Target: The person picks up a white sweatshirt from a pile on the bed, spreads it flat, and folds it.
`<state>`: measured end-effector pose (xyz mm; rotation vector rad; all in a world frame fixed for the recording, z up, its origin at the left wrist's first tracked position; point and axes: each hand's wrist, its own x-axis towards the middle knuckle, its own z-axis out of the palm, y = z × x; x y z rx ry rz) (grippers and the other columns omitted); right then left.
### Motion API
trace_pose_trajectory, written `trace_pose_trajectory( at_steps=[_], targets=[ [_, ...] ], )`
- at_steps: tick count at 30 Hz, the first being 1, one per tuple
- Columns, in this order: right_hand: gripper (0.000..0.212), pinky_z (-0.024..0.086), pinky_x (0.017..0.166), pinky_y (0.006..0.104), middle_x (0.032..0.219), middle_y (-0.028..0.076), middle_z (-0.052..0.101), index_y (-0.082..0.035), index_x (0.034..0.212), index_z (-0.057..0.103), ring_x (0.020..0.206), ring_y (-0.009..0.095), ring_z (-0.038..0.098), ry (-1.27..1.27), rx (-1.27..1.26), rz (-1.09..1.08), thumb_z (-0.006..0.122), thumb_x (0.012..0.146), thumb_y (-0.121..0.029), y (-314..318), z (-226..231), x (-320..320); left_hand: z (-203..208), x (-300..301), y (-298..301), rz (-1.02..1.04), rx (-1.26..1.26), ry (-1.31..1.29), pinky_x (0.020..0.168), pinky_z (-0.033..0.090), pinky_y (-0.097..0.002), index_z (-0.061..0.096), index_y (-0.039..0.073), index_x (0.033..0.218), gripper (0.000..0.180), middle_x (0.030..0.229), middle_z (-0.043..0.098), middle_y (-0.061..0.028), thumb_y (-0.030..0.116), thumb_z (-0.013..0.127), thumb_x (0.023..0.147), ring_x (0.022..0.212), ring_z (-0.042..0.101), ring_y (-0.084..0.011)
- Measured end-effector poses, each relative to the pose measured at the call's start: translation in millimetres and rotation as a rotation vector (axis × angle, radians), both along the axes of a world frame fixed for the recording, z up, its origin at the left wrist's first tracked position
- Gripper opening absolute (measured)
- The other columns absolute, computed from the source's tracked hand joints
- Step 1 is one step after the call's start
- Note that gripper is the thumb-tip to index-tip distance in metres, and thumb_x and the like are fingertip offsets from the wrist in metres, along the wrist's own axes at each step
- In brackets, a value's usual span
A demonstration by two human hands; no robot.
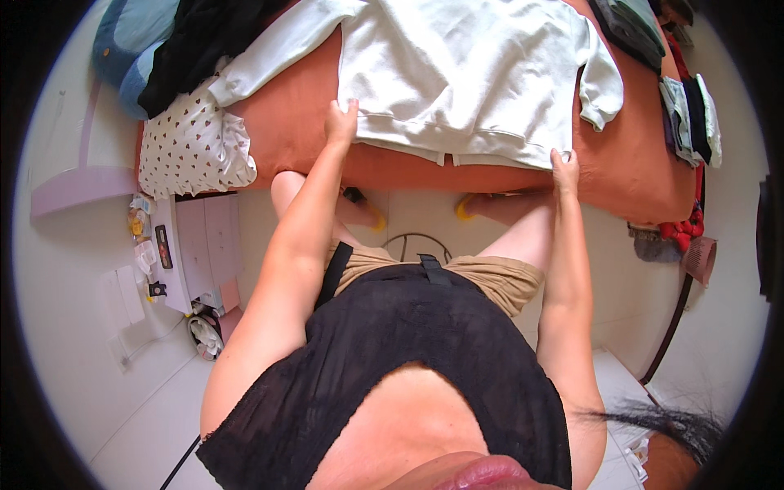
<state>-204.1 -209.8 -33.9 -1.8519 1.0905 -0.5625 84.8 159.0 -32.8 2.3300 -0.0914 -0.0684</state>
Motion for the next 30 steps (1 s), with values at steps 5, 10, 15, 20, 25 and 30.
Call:
trace_pose_trajectory(
  at_steps=[5,10,15,20,25,30],
  targets=[
    [0.03,0.045,0.069,0.0308,0.087,0.009,0.061,0.002,0.104,0.054,0.075,0.016,0.055,-0.067,-0.191,0.064,0.059,0.08,-0.015,-15,32,-22,6,-9,29,0.062,-0.496,-0.113,0.063,0.044,-0.0372,0.058,-0.004,0.089,0.03,0.074,0.063,-0.0151,0.024,0.048,0.09,0.068,0.059,-0.0241],
    [0.036,0.047,0.074,0.0334,0.089,0.013,0.063,0.002,0.105,0.056,0.08,0.021,0.059,0.083,-0.053,0.044,0.062,0.074,-0.017,-30,3,-81,-15,-61,55,0.181,-0.473,0.172,0.068,0.044,-0.0339,0.059,-0.006,0.091,0.03,0.077,0.063,-0.0132,0.022,0.046,0.091,0.071,0.056,-0.0187],
    [0.036,0.048,0.075,0.036,0.089,0.016,0.064,0.001,0.1,0.057,0.082,0.026,0.062,0.285,0.023,0.002,0.062,0.072,-0.02,-6,5,-79,-31,-89,64,0.262,-0.474,0.146,0.074,0.044,-0.0327,0.06,-0.005,0.096,0.03,0.086,0.064,-0.0179,0.021,0.045,0.09,0.08,0.059,-0.0218],
    [0.035,0.047,0.076,0.0397,0.092,0.02,0.063,-0.001,0.1,0.057,0.086,0.033,0.061,0.409,-0.155,0.102,0.061,0.073,-0.023,-3,17,-78,-30,-82,72,0.195,-0.171,0.136,0.08,0.044,-0.038,0.059,-0.002,0.097,0.028,0.094,0.064,-0.0193,0.022,0.049,0.087,0.086,0.06,-0.0319],
    [0.046,0.046,0.08,0.0418,0.095,0.02,0.063,-0.005,0.113,0.051,0.09,0.035,0.06,0.524,-0.328,0.063,0.061,0.077,-0.031,-3,26,-73,14,-83,20,0.023,0.083,-0.355,0.099,0.031,-0.0419,0.046,0.003,0.116,0.044,0.114,0.052,-0.0159,0.009,0.057,0.074,0.113,0.042,-0.0343],
    [0.058,0.049,0.075,0.035,0.096,0.017,0.064,0.002,0.119,0.047,0.085,0.024,0.064,0.217,-0.145,-0.23,0.06,0.083,-0.041,-66,3,-49,25,-65,-61,-0.414,0.044,-0.519,0.103,0.027,-0.042,0.042,0.003,0.122,0.045,0.125,0.044,-0.0165,0.01,0.056,0.079,0.121,0.036,-0.0333]
  ],
)
